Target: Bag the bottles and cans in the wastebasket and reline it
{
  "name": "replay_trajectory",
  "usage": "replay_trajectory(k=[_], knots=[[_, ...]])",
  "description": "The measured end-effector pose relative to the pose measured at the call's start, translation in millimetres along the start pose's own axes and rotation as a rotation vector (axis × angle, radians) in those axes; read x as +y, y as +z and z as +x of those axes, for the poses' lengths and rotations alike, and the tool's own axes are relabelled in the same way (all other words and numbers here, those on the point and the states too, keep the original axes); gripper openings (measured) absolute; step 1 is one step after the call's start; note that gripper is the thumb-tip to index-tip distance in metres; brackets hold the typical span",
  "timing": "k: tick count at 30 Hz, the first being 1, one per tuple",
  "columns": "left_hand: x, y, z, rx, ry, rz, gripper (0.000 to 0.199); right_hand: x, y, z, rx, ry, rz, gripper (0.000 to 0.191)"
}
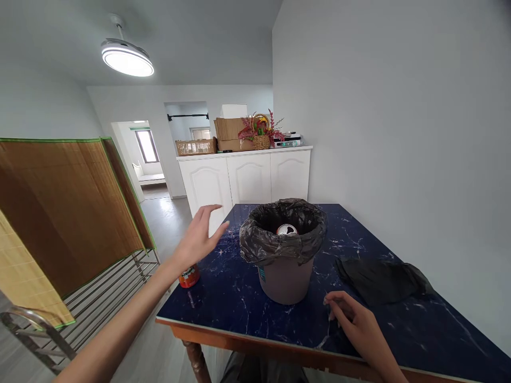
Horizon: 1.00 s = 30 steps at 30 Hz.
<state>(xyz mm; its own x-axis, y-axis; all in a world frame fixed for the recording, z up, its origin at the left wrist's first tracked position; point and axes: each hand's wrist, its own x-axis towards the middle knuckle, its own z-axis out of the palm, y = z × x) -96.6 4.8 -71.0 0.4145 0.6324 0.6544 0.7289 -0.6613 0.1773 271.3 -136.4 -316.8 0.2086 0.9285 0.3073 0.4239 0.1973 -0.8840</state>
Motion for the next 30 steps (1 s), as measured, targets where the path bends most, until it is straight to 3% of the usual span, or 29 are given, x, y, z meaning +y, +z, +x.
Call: replay_trajectory(k=[6, 9, 12, 15, 17, 20, 22, 26, 30], knots=[[-102, 4.3, -43, -0.345, -0.383, 0.298, 0.078, 3, 1, 0, -0.013, 0.028, 0.002, 0.043], [-121, 11.4, -69, -0.419, -0.436, 0.289, 0.072, 4, 1, 0, -0.019, 0.042, -0.02, 0.044], [-119, 17.3, -84, -0.417, -0.434, 0.266, 0.062, 4, 0, 0, -0.017, 0.053, -0.025, 0.044], [-103, 15.4, -76, -0.321, -0.412, 0.253, 0.063, 3, 0, 0, -0.014, 0.053, -0.023, 0.044], [-82, 7.9, -58, -0.117, -0.356, 0.191, 0.067, 3, 1, 0, -0.012, 0.045, -0.022, 0.043], [-32, -8.8, -23, 0.262, -0.18, -0.015, 0.069, 2, 1, 0, -0.006, 0.032, -0.02, 0.043], [7, -18.0, 0, 0.359, -0.079, -0.147, 0.07, 1, 1, -1, -0.006, 0.028, -0.018, 0.044], [67, -16.2, 35, 0.251, 0.104, -0.337, 0.067, -1, 0, -1, -0.011, 0.043, -0.014, 0.05], [84, 10.2, 61, 0.002, 0.189, -0.381, 0.069, -1, -1, 0, -0.036, 0.062, -0.014, 0.054]])
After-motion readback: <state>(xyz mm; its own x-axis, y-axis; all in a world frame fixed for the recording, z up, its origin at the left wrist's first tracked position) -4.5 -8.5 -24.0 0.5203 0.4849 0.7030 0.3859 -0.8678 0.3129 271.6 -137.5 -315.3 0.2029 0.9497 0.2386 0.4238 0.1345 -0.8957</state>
